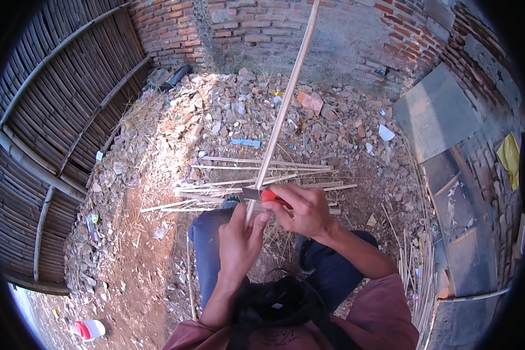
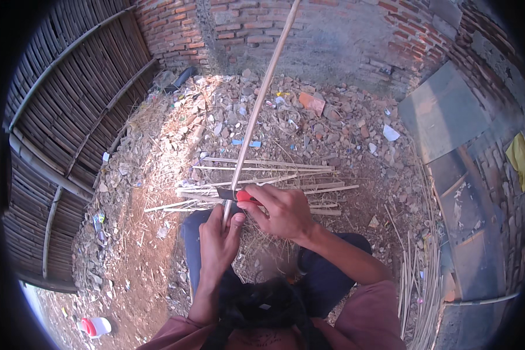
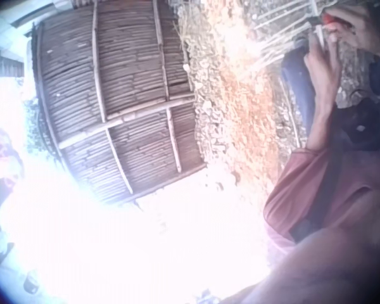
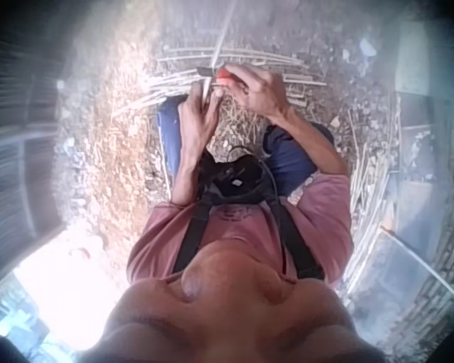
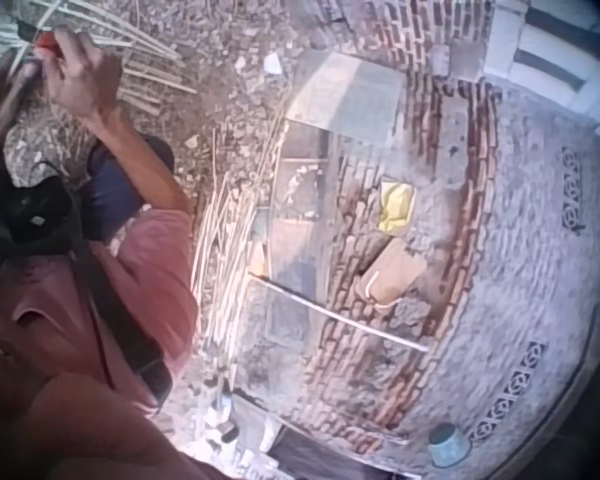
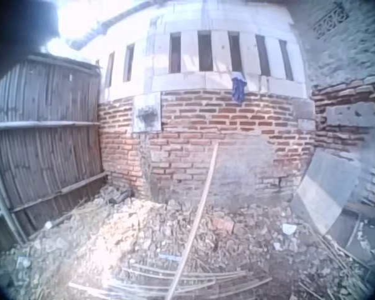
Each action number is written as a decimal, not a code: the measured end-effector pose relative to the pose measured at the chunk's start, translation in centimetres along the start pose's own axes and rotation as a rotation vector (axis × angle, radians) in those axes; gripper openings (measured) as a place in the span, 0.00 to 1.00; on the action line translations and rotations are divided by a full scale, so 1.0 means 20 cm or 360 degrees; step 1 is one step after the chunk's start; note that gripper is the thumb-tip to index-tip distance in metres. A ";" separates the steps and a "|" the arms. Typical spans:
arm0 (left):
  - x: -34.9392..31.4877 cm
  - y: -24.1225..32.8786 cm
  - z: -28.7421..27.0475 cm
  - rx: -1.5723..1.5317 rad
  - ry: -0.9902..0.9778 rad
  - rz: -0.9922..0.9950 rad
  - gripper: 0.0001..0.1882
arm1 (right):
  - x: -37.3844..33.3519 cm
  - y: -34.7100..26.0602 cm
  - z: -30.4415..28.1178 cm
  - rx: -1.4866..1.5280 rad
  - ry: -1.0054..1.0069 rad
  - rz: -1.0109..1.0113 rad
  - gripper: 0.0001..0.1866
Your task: The person thins and smooths bamboo strips by shaving them with a utility knife while sitting outdoors.
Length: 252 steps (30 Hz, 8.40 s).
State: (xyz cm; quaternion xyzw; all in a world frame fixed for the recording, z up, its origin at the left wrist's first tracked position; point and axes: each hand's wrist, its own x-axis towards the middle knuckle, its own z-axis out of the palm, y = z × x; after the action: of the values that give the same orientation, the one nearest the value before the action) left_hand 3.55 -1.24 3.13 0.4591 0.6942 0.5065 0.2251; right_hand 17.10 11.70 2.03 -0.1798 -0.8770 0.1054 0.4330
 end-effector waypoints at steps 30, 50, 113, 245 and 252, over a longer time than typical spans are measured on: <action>-0.30 -0.20 -0.11 0.0158 -0.0135 -0.0122 0.20 | 0.06 0.82 -0.16 0.0100 0.0300 0.0892 0.19; -0.21 -0.29 -0.11 0.0228 -0.0473 0.0077 0.15 | 0.07 0.32 -0.06 0.1519 -0.0246 0.1331 0.15; 0.07 -0.09 -0.01 -0.0821 -0.0379 -0.0119 0.12 | -0.04 0.04 0.05 0.0373 -0.0115 -0.0010 0.21; -0.35 -0.33 -0.15 0.0220 -0.0113 -0.0061 0.25 | 0.10 0.41 -0.17 0.1570 0.0095 0.1211 0.17; -0.28 -0.28 -0.22 0.0266 -0.0304 -0.0097 0.17 | 0.09 0.36 -0.17 0.1522 0.0054 0.1274 0.14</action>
State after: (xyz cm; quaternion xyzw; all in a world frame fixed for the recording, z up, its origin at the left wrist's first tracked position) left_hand 0.48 -8.73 -1.14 0.5012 0.7231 0.3937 0.2663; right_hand 20.41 19.02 2.98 -0.2825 -0.5904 0.6376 0.4063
